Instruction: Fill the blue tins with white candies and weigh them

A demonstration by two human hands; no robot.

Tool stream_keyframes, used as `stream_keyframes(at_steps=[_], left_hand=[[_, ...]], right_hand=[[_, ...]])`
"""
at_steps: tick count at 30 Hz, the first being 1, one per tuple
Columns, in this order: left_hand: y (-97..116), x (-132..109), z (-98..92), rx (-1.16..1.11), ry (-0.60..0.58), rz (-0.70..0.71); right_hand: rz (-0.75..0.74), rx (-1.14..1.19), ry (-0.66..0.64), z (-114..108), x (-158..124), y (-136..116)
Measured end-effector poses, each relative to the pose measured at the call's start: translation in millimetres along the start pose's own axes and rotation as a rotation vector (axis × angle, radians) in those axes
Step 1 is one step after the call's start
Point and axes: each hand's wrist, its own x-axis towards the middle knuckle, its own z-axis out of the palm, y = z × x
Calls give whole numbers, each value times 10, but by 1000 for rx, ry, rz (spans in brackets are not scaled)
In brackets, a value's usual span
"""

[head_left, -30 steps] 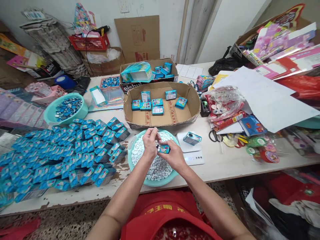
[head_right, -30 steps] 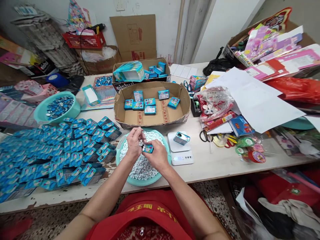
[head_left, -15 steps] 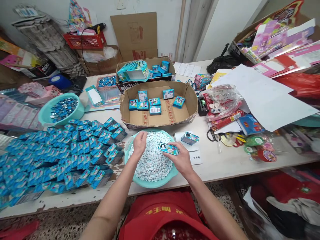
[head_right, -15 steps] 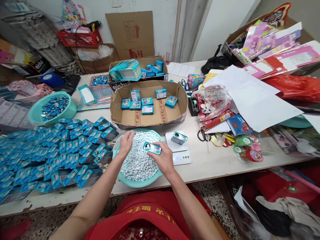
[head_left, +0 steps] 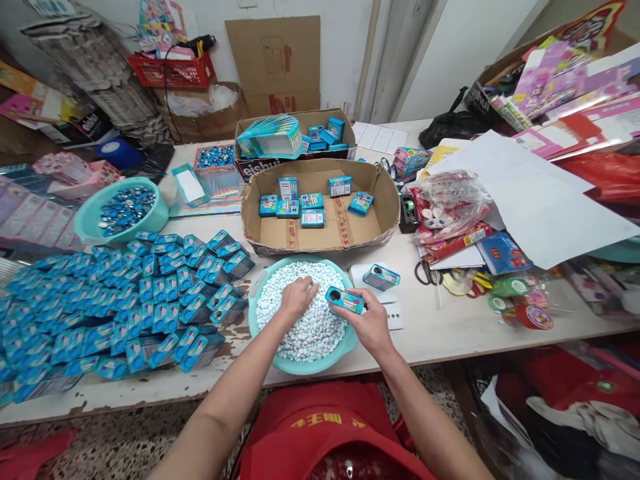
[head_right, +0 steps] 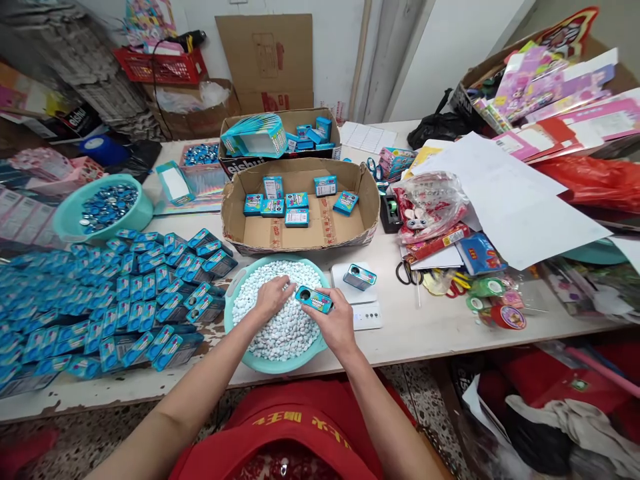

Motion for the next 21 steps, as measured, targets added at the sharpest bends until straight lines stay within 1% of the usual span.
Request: stream_keyframes(at_steps=[1, 3, 5, 7, 9, 11, 13, 16, 18, 21], left_hand=[[-20, 7, -3, -124, 40, -26], [-35, 6, -24, -465, 90, -128], [-1, -21, -88, -854, 78, -259], [84, -71, -204, -1172, 26, -352], [209, -134, -354, -1390, -32, -367], [348, -195, -494, -1551, -59, -327], [473, -243, -590, -1644, -24, -268], [598, -288, -642, -1629, 80, -211], [641, -301, -649, -1585, 143, -193], [682, -298, -666, -1550, 252, -175]], right_hand=[[1, -4, -3, -1, 0, -4], [-5, -21, -15, -6, 1, -19], [-28, -46, -26, -7, 2, -41], [-55, -74, -41, 6, 1, -72], [-88, -111, -63, 44, -2, -110], [-133, -164, -96, 114, -5, -153], [-180, -236, -143, 204, -8, -200], [-205, -345, -190, 324, -8, -279], [-209, -372, -184, 362, -5, -330], [-230, -340, -161, 366, 8, -390]])
